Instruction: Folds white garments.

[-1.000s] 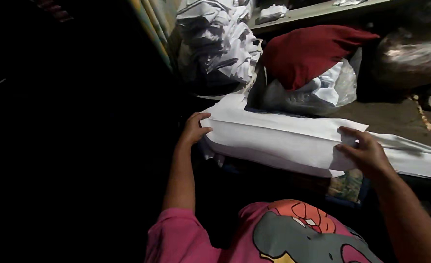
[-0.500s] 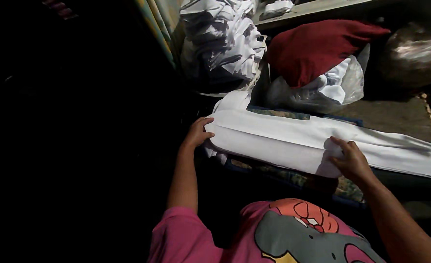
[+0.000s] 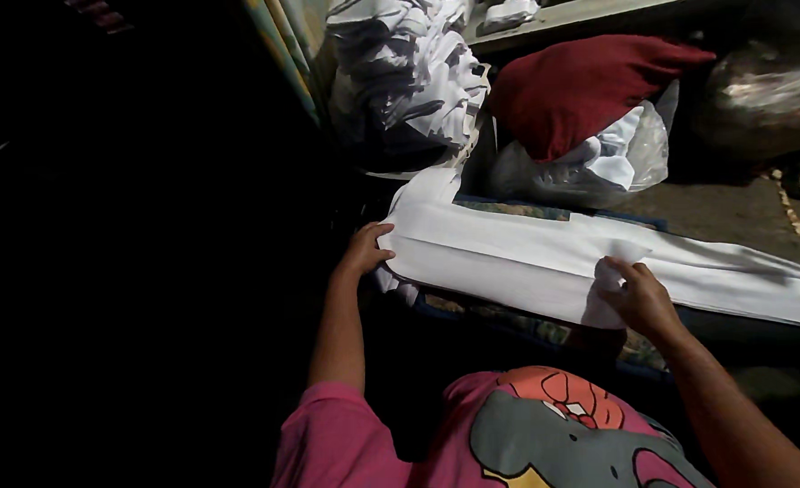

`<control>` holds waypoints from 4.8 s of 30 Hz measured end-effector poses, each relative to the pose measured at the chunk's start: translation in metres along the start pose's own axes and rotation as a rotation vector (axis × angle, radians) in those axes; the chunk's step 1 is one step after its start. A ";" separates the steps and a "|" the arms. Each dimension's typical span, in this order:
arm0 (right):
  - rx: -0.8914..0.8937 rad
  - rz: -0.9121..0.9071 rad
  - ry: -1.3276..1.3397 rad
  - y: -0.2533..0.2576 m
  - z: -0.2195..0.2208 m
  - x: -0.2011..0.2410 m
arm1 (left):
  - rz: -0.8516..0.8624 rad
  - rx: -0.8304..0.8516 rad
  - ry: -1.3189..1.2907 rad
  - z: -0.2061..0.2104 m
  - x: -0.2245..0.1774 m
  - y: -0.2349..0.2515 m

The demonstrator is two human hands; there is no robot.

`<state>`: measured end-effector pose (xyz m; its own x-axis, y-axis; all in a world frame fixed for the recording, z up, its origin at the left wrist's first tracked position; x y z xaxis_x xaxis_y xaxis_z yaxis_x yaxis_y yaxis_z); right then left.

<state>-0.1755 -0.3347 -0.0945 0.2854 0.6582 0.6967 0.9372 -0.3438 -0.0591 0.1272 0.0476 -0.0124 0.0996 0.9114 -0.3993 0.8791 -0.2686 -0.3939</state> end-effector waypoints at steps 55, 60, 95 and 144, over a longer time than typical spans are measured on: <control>0.023 -0.496 -0.320 0.012 0.089 0.037 | 0.349 -0.092 0.516 0.193 -0.115 -0.054; 0.038 -0.488 -0.336 0.028 0.084 0.012 | 0.157 -0.298 0.477 0.172 -0.099 -0.040; 0.255 -0.692 -0.268 0.067 0.136 0.095 | -0.386 -0.360 0.030 0.015 -0.046 0.001; -0.101 0.293 0.796 0.003 -0.005 -0.028 | -0.173 0.254 -0.121 0.148 -0.153 -0.034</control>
<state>-0.1818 -0.3574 -0.1107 0.2522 -0.1208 0.9601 0.8144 -0.5095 -0.2780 0.0129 -0.1284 -0.0602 -0.1103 0.9107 -0.3980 0.7325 -0.1961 -0.6519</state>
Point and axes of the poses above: each hand's wrist, its own y-axis towards the middle knuckle, its own z-axis out of the palm, x = y × z, the point moved 2 cm from there along y, towards the middle knuckle, and after that the axes turned 14 degrees about -z, right-handed, at the moved point
